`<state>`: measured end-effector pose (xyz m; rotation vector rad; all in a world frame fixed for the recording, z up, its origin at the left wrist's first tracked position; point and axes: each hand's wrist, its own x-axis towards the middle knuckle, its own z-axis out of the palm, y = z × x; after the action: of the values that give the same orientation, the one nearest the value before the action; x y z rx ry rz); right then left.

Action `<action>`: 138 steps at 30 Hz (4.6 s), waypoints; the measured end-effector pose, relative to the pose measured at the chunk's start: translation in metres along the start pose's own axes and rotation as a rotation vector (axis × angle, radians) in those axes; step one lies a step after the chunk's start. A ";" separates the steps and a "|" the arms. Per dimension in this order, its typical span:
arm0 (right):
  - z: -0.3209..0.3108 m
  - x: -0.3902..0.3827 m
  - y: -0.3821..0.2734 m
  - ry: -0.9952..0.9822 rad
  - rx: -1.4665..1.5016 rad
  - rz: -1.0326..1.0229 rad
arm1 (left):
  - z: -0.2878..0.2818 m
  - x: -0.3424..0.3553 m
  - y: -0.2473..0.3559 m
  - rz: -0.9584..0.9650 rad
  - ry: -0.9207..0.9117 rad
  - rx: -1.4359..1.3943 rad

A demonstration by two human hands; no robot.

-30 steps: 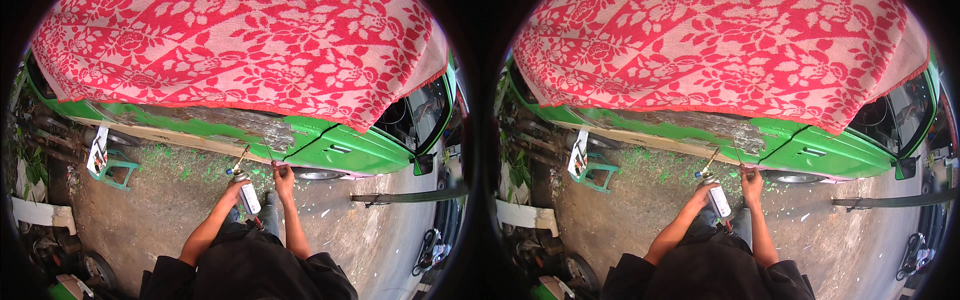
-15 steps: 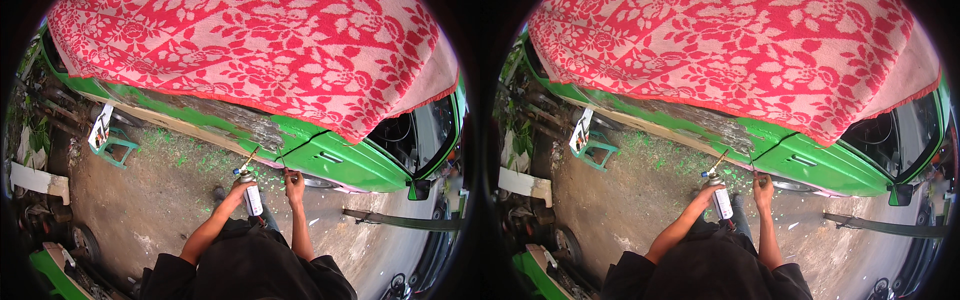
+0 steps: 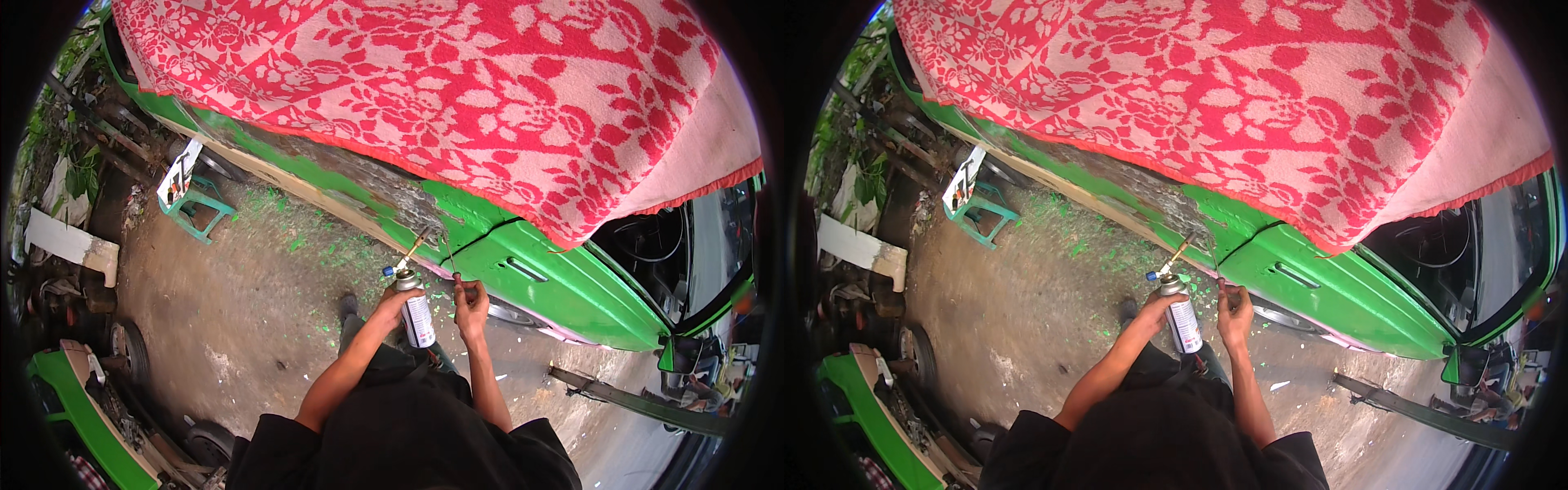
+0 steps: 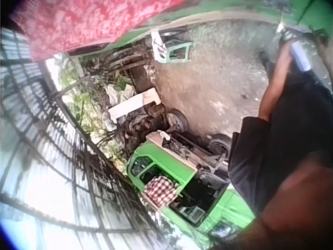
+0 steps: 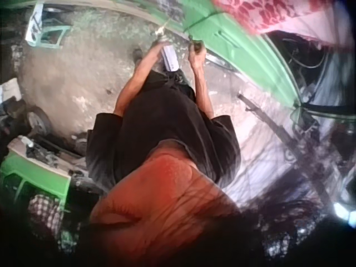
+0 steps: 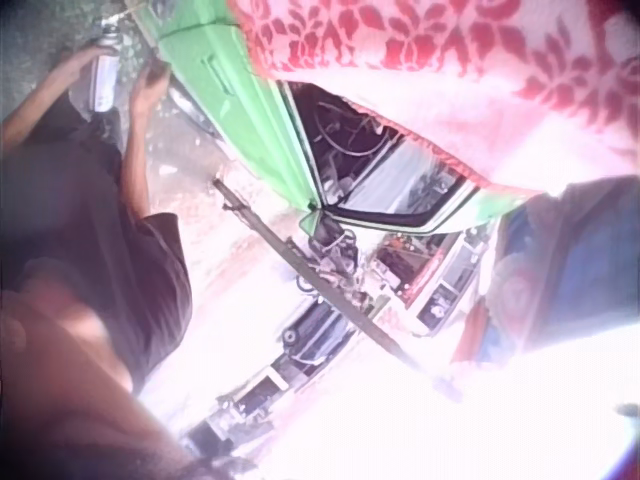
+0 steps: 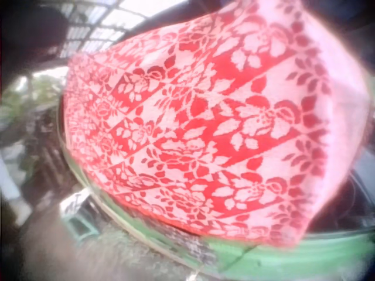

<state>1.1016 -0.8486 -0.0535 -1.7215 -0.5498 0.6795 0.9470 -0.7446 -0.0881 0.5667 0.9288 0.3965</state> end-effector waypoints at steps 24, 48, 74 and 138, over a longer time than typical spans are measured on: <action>-0.001 0.007 0.010 -0.044 0.157 0.047 | 0.006 -0.013 -0.010 0.099 0.038 -0.052; -0.021 0.032 0.015 -0.294 0.231 0.134 | 0.038 -0.008 -0.028 0.227 0.295 0.004; 0.018 0.008 -0.004 -0.155 0.154 0.089 | 0.001 -0.003 -0.011 0.234 0.212 0.101; 0.051 0.012 -0.002 -0.147 0.252 0.127 | -0.010 -0.022 0.011 0.243 0.119 0.002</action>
<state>1.0752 -0.8041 -0.0632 -1.4871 -0.4374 0.9310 0.9258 -0.7455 -0.0718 0.6662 0.9772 0.6539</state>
